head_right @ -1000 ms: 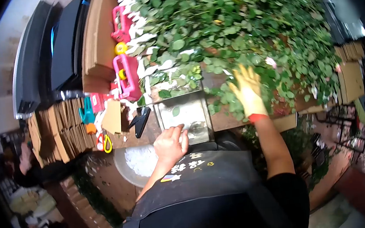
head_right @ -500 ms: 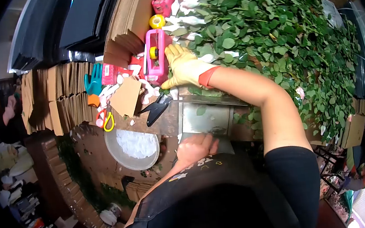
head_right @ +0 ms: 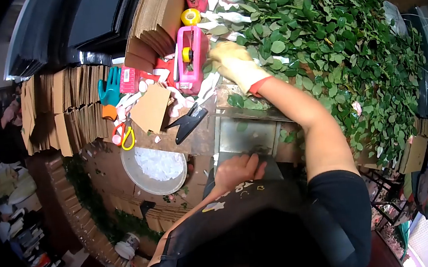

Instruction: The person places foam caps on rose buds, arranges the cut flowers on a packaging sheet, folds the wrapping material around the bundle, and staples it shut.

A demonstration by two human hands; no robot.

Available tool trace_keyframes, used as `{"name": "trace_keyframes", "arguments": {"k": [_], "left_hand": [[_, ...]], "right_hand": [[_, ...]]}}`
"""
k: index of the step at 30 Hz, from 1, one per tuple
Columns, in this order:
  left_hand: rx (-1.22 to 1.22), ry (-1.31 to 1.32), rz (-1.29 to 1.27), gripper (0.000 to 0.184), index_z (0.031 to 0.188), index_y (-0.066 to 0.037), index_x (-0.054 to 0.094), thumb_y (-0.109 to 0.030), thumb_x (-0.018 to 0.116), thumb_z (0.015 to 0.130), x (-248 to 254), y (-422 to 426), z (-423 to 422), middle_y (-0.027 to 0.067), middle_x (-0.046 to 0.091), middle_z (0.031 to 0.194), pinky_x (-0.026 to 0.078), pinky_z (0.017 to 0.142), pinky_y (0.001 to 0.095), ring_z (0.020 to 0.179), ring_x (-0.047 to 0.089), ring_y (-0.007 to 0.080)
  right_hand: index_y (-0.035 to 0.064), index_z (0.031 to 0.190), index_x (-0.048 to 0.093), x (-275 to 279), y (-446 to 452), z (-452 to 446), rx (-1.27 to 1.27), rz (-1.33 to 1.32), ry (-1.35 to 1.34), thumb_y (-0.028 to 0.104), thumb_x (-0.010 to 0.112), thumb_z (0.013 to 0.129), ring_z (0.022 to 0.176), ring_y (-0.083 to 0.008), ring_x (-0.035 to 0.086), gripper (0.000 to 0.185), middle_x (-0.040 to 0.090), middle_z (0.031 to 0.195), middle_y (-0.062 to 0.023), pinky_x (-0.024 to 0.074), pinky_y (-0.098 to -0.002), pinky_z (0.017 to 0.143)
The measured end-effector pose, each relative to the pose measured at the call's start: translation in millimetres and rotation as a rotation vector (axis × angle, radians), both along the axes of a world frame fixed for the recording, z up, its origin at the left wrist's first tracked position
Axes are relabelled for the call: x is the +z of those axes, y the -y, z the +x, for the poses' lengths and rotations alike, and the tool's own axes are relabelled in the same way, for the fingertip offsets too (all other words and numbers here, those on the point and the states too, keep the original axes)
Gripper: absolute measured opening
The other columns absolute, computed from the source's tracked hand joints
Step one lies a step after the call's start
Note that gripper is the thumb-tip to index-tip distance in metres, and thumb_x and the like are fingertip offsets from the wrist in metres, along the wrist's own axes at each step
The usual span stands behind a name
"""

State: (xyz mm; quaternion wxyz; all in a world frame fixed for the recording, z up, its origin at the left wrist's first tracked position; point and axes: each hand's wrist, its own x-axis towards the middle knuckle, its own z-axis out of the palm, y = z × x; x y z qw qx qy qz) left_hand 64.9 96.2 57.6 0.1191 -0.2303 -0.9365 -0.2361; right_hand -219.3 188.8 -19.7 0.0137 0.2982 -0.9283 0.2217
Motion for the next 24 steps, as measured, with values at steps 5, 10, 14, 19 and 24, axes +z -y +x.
{"name": "trace_keyframes", "arguments": {"k": [5,10,14,19,24], "left_hand": [[-0.024,-0.034,0.018,0.036,0.072,-0.017,0.055,-0.041,0.075,0.089,-2,2,-1,-0.0018,0.049,0.062,0.045,0.047,0.0313,0.053,0.056,0.0162],[-0.037,-0.026,0.046,0.036,0.072,-0.017,0.055,-0.041,0.075,0.089,0,1,-1,-0.0014,0.051,0.062,0.045,0.047,0.0309,0.054,0.057,0.0161],[-0.051,-0.025,0.034,0.035,0.073,-0.017,0.056,-0.042,0.075,0.089,0,-1,0,-0.0013,0.051,0.062,0.045,0.047,0.0309,0.054,0.057,0.0165],[-0.076,-0.011,0.031,0.034,0.074,-0.017,0.058,-0.042,0.075,0.089,-8,-1,1,-0.001,0.052,0.062,0.046,0.046,0.0327,0.054,0.057,0.0172],[-0.031,0.192,0.037,0.033,0.075,-0.017,0.057,-0.039,0.077,0.087,20,1,-2,0.0016,0.055,0.064,0.05,0.048,0.0382,0.056,0.061,0.0202]], "right_hand": [[0.0095,0.105,0.072,4,-87,28,0.057,0.034,-0.085,0.01,0.073,0.087,0.119,-0.0327,0.065,0.018,0.068,0.122,-0.0109,0.0548,-0.0469,0.099],[0.0092,0.104,0.075,22,-180,75,-0.254,0.283,0.137,0.014,0.071,0.092,0.104,-0.036,0.071,0.014,0.073,0.115,-0.0131,0.058,-0.045,0.092],[0.0098,0.112,0.073,102,-180,84,-0.141,0.804,0.64,0.032,0.075,0.091,0.108,-0.0382,0.07,0.031,0.074,0.111,-0.018,0.0571,-0.0499,0.092],[0.0074,0.135,0.065,98,-63,41,0.324,0.18,0.164,0.036,0.074,0.091,0.128,-0.0376,0.062,0.054,0.068,0.133,-0.02,0.0508,-0.0454,0.109],[0.0143,0.12,0.073,13,-6,15,0.572,0.019,0.108,0.038,0.077,0.087,0.124,-0.0365,0.063,0.04,0.069,0.119,-0.0159,0.0347,-0.0624,0.12]]}}
